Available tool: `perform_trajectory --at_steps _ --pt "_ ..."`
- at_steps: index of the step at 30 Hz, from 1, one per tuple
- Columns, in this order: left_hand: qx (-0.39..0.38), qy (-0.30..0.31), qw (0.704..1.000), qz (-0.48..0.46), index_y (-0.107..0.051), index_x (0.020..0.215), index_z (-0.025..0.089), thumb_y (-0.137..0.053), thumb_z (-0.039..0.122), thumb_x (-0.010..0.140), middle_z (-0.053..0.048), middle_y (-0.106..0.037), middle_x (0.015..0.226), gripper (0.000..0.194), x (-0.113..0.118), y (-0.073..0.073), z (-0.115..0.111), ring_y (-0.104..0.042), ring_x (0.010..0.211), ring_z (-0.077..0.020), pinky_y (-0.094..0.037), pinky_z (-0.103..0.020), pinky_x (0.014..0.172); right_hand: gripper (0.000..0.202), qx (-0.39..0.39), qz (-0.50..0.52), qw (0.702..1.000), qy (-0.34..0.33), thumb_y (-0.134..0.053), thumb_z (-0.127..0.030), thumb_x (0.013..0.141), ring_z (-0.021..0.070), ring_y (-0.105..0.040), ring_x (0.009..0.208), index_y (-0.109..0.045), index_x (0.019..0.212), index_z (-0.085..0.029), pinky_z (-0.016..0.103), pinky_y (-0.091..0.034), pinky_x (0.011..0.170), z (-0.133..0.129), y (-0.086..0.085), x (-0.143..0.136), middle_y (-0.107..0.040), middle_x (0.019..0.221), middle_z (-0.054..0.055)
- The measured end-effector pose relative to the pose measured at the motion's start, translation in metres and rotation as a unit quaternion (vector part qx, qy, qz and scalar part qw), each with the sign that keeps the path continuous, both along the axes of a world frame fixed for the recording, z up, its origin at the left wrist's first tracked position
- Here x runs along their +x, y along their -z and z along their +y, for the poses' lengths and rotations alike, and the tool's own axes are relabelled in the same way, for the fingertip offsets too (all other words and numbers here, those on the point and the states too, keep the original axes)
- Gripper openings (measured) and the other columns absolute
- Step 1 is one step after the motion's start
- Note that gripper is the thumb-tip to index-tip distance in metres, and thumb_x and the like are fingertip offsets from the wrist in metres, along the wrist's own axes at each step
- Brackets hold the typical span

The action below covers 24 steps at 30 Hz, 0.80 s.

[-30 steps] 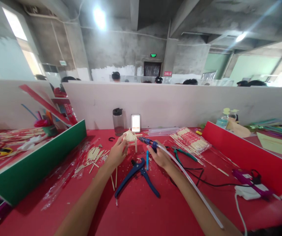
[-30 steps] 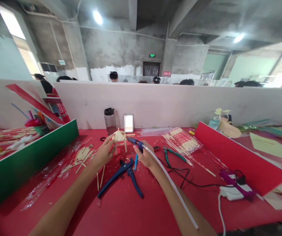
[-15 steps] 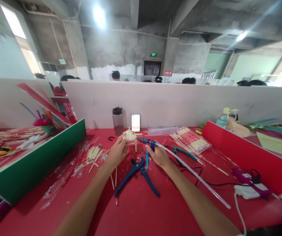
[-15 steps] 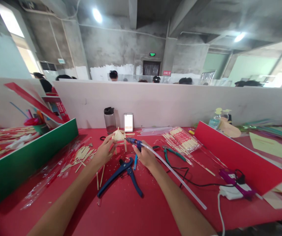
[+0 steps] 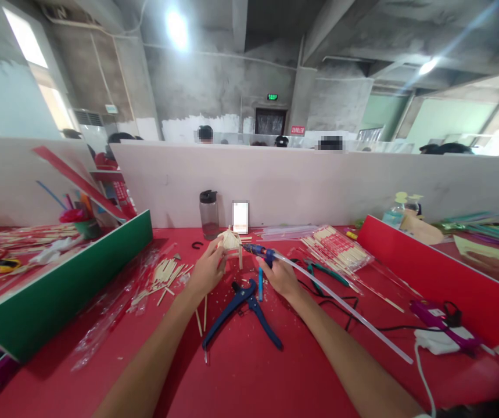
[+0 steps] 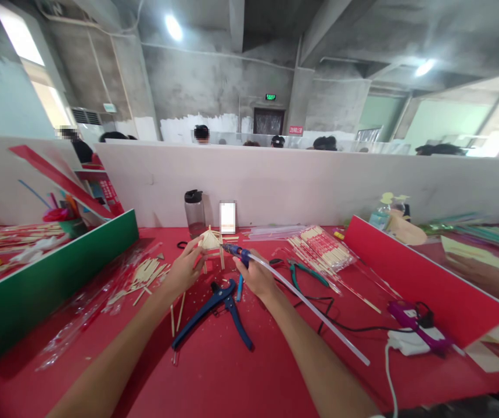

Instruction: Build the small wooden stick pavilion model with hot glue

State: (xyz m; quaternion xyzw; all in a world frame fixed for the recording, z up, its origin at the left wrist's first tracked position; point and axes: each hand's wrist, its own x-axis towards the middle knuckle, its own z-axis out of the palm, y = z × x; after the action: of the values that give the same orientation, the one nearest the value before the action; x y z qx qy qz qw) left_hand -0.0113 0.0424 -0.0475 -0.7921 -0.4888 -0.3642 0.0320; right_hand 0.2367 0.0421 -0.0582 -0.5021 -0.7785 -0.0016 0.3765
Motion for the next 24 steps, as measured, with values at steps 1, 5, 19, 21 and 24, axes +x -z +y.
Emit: perform_trajectory --at_steps 1,5,19,21,24 --pt "0.0 0.002 1.0 0.0 -0.057 0.099 0.023 -0.041 0.024 0.094 -0.01 -0.039 0.152 0.017 0.0 0.0 0.0 -0.058 0.122 -0.0263 -0.053 -0.041 0.093 0.046 0.0 -0.001 1.0 0.002 -0.035 -0.05 0.1 0.0238 -0.065 0.093 -0.068 0.1 -0.018 0.03 -0.047 0.082 0.0 0.0 0.0 -0.07 0.095 0.009" --pt "-0.003 0.005 1.0 -0.004 -0.057 0.099 0.023 -0.04 0.025 0.094 -0.01 -0.039 0.152 0.018 0.0 0.0 0.001 -0.059 0.121 -0.026 -0.053 -0.04 0.092 0.045 0.002 -0.006 1.0 -0.003 -0.035 -0.05 0.1 0.0231 -0.064 0.095 -0.067 0.101 -0.019 0.029 -0.046 0.084 -0.001 0.0 -0.001 -0.07 0.098 0.009" --pt "-0.003 -0.004 1.0 -0.011 -0.06 0.1 0.024 -0.042 0.025 0.094 -0.01 -0.042 0.15 0.019 0.002 -0.005 -0.004 -0.062 0.116 -0.0261 -0.054 -0.04 0.091 0.03 0.025 0.022 0.999 -0.031 -0.046 -0.046 0.097 0.0178 -0.063 0.085 -0.06 0.095 -0.02 0.024 -0.046 0.072 -0.016 -0.008 -0.003 -0.064 0.095 0.006" --pt "-0.009 -0.006 1.0 -0.012 -0.06 0.1 0.023 -0.042 0.024 0.093 -0.01 -0.042 0.149 0.019 0.003 -0.005 -0.004 -0.063 0.113 -0.0263 -0.054 -0.041 0.089 0.032 0.027 0.021 0.999 -0.015 -0.043 -0.047 0.098 0.0186 -0.063 0.084 -0.06 0.094 -0.021 0.025 -0.045 0.072 -0.015 -0.008 -0.003 -0.064 0.093 0.005" --pt "-0.009 0.003 1.0 -0.015 -0.06 0.1 0.023 -0.042 0.026 0.094 -0.01 -0.043 0.149 0.02 0.002 -0.004 -0.003 -0.062 0.116 -0.0267 -0.053 -0.041 0.091 0.036 0.029 0.009 1.0 0.009 -0.04 -0.049 0.099 0.0207 -0.063 0.084 -0.06 0.093 -0.02 0.027 -0.045 0.071 -0.014 -0.008 -0.001 -0.064 0.091 0.006"
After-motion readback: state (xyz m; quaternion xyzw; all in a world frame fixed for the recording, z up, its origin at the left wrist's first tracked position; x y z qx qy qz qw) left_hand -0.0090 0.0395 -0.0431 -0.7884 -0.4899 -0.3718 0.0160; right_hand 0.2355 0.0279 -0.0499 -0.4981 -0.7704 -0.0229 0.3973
